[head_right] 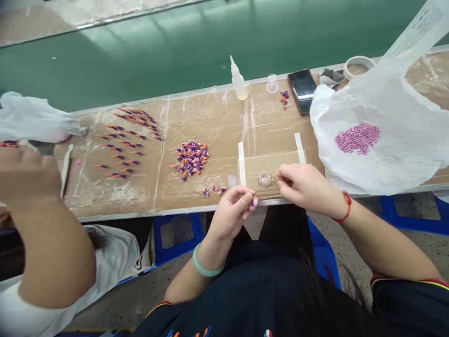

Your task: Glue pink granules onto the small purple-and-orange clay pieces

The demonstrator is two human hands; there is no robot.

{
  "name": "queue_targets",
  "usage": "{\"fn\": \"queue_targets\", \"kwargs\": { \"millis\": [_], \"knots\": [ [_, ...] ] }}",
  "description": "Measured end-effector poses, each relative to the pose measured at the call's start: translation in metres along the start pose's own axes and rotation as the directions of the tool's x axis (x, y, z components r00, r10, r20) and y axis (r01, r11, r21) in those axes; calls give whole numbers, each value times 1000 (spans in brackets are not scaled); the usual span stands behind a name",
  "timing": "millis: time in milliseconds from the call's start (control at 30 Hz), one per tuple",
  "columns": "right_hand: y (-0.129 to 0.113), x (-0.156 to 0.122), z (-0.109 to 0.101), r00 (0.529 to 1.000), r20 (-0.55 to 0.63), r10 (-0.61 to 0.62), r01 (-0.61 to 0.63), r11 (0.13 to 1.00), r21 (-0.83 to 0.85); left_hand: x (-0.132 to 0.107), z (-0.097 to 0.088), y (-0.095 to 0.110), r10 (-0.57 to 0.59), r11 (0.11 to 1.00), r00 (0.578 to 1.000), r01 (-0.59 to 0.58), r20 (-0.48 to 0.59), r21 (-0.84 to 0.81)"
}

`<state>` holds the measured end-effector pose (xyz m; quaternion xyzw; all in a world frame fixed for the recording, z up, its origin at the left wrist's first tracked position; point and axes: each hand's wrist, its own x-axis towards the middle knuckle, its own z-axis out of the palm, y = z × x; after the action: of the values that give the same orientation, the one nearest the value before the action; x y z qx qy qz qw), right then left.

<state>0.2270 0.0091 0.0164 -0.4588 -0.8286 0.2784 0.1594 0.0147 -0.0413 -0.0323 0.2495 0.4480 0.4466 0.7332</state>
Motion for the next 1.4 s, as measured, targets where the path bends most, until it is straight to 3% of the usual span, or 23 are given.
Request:
{"fn": "queue_targets", "kwargs": {
  "millis": [133, 267, 533, 767, 867, 967, 1133, 1400],
  "knots": [
    [1, 22, 8, 997, 74, -18, 37, 965, -259, -1, -2, -3, -43, 997, 998, 40, -45, -70],
    [-2, 32, 7, 987, 161, -16, 79, 916, -394, 0, -4, -2, -30, 992, 999, 25, -41, -124],
    [-8, 39, 6, 971, 237, -23, 141, 856, -497, 1, -7, -1, -77, 989, 995, 69, -56, -132],
    [-6, 38, 6, 975, 204, -89, 180, 854, -488, -1, -9, -1, -47, 997, 999, 45, -27, -59],
    [-11, 31, -1, 984, 97, -148, 176, 887, -427, -1, -8, -1, -12, 999, 1000, 11, -22, -51],
    [-23, 20, -12, 993, 8, -120, 119, 973, -195, -2, -3, 3, 58, 991, 998, -57, 5, -118],
    [-43, 4, -20, 999, 34, -35, 27, 977, 211, -6, 8, 15, 162, 976, 975, -136, 149, -170],
    [-56, 1, -26, 998, 40, -41, 27, 949, 315, -16, 14, 22, 208, 978, 965, -207, 160, -26]
  ]
}}
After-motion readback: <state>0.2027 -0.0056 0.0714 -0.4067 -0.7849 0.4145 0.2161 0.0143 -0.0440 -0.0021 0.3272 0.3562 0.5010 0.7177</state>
